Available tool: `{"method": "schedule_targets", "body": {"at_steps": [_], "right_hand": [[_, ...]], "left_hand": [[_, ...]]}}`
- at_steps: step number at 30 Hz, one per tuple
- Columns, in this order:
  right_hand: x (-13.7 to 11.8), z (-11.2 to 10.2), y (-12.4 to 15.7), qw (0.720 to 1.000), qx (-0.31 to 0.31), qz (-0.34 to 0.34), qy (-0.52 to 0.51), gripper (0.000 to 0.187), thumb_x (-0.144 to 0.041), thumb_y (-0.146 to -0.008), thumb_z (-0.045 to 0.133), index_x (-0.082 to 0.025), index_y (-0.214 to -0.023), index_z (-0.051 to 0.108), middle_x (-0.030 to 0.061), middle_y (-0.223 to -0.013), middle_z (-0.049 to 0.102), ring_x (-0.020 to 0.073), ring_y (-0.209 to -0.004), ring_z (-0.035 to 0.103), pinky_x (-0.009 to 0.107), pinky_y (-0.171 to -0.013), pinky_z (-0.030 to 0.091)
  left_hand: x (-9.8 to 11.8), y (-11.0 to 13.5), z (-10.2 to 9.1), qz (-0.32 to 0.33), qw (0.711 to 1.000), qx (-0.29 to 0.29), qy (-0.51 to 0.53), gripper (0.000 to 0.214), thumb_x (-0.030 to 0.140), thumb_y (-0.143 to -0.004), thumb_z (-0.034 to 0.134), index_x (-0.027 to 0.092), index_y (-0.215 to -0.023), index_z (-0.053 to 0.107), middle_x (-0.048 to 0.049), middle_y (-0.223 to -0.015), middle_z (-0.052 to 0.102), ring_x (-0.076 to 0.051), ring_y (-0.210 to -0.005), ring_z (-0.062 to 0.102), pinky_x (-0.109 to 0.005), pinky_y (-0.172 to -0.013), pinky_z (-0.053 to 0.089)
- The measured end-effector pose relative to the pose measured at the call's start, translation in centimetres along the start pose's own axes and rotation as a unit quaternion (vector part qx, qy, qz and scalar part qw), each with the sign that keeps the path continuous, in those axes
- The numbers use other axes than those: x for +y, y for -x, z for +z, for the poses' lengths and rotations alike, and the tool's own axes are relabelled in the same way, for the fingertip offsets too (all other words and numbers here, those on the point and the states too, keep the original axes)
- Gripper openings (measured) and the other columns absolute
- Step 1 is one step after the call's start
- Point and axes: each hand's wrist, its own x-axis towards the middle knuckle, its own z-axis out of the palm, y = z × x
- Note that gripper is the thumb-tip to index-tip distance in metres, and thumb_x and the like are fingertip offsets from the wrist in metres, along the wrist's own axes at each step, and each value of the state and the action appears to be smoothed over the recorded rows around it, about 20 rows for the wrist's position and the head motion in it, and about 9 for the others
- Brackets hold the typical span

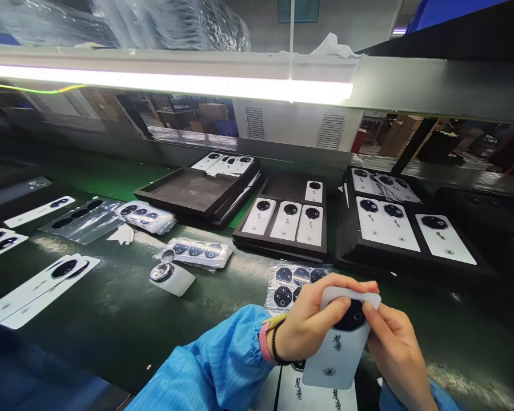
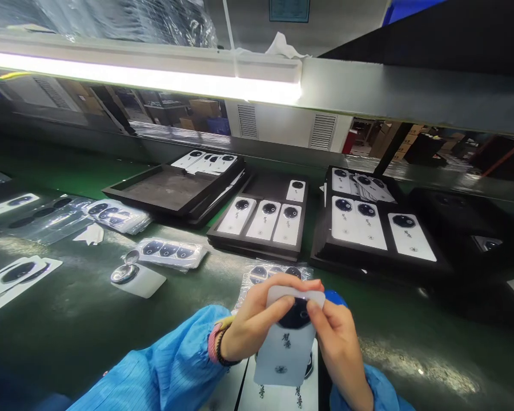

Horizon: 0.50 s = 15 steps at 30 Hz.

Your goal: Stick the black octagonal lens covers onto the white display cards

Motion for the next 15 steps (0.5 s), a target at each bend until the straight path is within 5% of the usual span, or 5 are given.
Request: {"method": "schedule_targets", "body": {"at_steps": [5, 7, 10, 13, 15], "right_hand": [[0.6, 0.2, -3.4, 0.993, -0.011, 0.08, -0.084, 0.047, -0.061, -0.054, 0.077, -0.016, -0.059, 0.068, -0.0007, -0.049, 0.056, 0.0112, -0.045, 0.044, 0.023, -0.041, 0.033], [0.8, 0.0, -4.1, 0.987, 0.018, 0.089, -0.13, 0.045, -0.059, -0.052, 0.08, -0.017, -0.063, 0.069, 0.0, -0.053, 0.061, 0.0146, -0.048, 0.053, 0.025, -0.044, 0.04], [1.1, -0.3, -4.7, 0.984, 0.021, 0.08, -0.159, 0.045, -0.058, -0.052, 0.08, -0.017, -0.069, 0.07, 0.0043, -0.067, 0.07, 0.0232, -0.068, 0.065, 0.03, -0.057, 0.052], [1.0, -0.8, -4.7, 0.99, -0.008, 0.066, -0.124, 0.054, -0.054, -0.061, 0.078, -0.02, -0.102, 0.069, 0.0085, -0.105, 0.071, 0.028, -0.102, 0.063, 0.034, -0.079, 0.054], [0.6, -1.4, -4.5, 0.994, 0.015, 0.023, -0.104, 0.066, -0.051, -0.069, 0.074, -0.027, -0.127, 0.054, 0.0072, -0.131, 0.058, 0.0255, -0.121, 0.052, 0.035, -0.094, 0.048]], "left_hand": [[-2.5, -1.4, -2.1, -0.063, 0.995, 0.068, -0.023, 0.049, 0.057, -0.088, 0.045, 0.015, -0.11, 0.059, -0.0119, -0.121, 0.061, -0.025, -0.113, 0.057, -0.036, -0.095, 0.046], [-3.2, -0.8, -3.2, -0.115, 0.99, 0.055, -0.063, 0.056, 0.061, -0.086, 0.045, 0.018, -0.121, 0.053, -0.0111, -0.127, 0.056, -0.024, -0.114, 0.055, -0.034, -0.09, 0.047], [-4.0, 1.1, -4.4, -0.168, 0.98, 0.013, -0.109, 0.054, 0.057, -0.077, 0.061, 0.014, -0.11, 0.059, -0.0106, -0.106, 0.066, -0.024, -0.094, 0.063, -0.033, -0.079, 0.05], [-4.3, 2.7, -5.3, -0.2, 0.97, -0.005, -0.14, 0.053, 0.058, -0.072, 0.064, 0.011, -0.096, 0.063, -0.0085, -0.085, 0.068, -0.023, -0.076, 0.065, -0.033, -0.068, 0.052], [-3.9, 2.5, -6.4, -0.198, 0.963, 0.021, -0.179, 0.051, 0.057, -0.072, 0.064, 0.011, -0.093, 0.063, -0.0069, -0.081, 0.067, -0.022, -0.075, 0.064, -0.032, -0.066, 0.052]]}}
